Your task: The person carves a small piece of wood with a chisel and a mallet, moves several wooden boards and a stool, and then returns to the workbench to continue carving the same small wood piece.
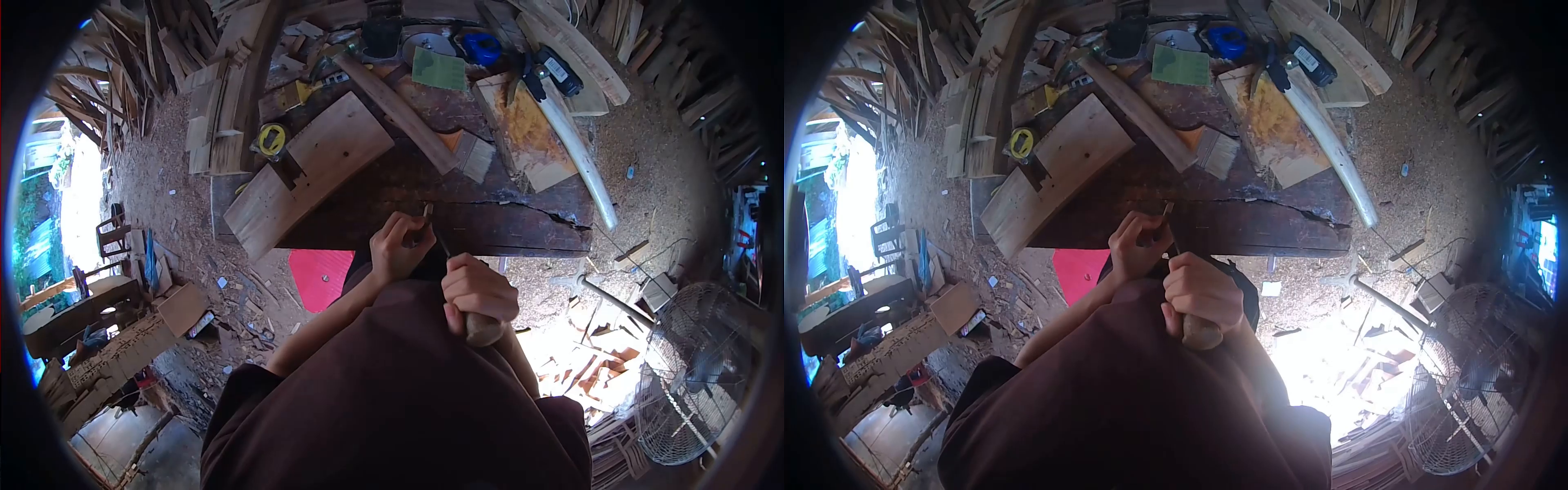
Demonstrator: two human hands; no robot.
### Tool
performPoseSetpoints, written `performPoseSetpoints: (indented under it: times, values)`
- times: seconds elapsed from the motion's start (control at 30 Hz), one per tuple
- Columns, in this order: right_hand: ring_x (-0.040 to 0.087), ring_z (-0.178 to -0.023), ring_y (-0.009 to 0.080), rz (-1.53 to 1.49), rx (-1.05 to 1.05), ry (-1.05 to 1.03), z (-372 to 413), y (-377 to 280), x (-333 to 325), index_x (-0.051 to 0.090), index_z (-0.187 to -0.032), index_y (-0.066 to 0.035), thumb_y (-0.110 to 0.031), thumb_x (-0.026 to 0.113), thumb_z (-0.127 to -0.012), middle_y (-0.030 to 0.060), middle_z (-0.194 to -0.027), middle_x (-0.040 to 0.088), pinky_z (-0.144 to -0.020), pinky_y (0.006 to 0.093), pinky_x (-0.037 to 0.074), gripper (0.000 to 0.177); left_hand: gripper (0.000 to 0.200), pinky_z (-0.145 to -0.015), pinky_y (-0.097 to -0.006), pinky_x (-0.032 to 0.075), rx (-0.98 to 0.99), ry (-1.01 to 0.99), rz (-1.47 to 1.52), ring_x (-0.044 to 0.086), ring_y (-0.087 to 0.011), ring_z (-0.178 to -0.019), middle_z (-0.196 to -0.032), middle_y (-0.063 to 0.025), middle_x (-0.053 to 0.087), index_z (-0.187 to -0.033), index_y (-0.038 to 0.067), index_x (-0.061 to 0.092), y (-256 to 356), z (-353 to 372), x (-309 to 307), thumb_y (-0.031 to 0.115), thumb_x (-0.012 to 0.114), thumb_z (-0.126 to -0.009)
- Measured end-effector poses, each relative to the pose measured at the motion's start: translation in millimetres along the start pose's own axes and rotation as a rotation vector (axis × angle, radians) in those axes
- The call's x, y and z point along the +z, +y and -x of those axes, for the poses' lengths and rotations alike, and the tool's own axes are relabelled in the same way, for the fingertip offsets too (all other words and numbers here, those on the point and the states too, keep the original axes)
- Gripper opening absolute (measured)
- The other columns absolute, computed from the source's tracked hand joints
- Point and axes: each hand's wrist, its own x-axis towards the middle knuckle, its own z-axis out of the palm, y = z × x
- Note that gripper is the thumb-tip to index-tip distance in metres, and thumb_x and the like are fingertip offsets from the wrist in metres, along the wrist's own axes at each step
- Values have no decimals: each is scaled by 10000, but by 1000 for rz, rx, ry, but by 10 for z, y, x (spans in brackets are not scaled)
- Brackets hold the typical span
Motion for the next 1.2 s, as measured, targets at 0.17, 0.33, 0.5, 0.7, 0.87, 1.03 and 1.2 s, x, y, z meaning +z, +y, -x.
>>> performPoseSetpoints:
  times: [0.17,0.33,0.5,0.7,0.87,1.03,1.2]
  values:
    - [582,-581,249,28,1,-20,-19,109,-15,533,-647,-17,90,628,-642,97,-639,553,-642,408,512,143,187,-468,-227,445,22,-12,-4,560,-85,-529,-779,-47,644,-785,28,633,-30,-7,-9,-23,768,-667]
    - [576,-562,244,-53,19,-34,-107,36,-11,533,-645,-22,93,625,-627,88,-618,537,-620,399,504,148,182,-464,-232,449,23,-25,7,561,-90,-523,-782,-47,638,-789,28,638,-60,-23,-48,-21,768,-670]
    - [572,-560,235,-17,57,-16,-159,107,-7,535,-641,-16,88,623,-622,89,-613,537,-612,393,502,137,181,-470,-235,453,40,-61,-5,565,-99,-520,-778,-52,636,-779,26,630,-45,-49,-53,-23,765,-668]
    - [569,-553,233,4,55,-1,-144,104,37,536,-640,-15,83,624,-622,79,-609,537,-624,394,505,133,197,-448,-261,461,24,-11,24,575,-136,-493,-752,-34,615,-745,50,596,-7,-101,-25,41,781,-676]
    - [569,-555,235,36,37,-3,-96,156,79,535,-638,-22,88,620,-617,82,-610,538,-622,392,505,141,191,-445,-262,450,-5,-40,9,564,-129,-487,-740,-36,610,-748,48,601,-23,-100,-54,45,780,-682]
    - [557,-548,236,-20,48,20,-201,77,25,526,-642,-41,91,616,-608,82,-614,540,-621,388,505,163,184,-449,-260,446,19,-20,31,562,-128,-489,-735,-40,606,-751,49,609,-46,-128,-14,45,780,-682]
    - [559,-549,223,30,78,-7,-210,153,31,528,-638,-46,106,608,-595,77,-616,540,-623,386,506,177,176,-451,-261,444,5,2,29,561,-128,-490,-732,-39,602,-756,53,617,-22,-143,-9,52,778,-685]
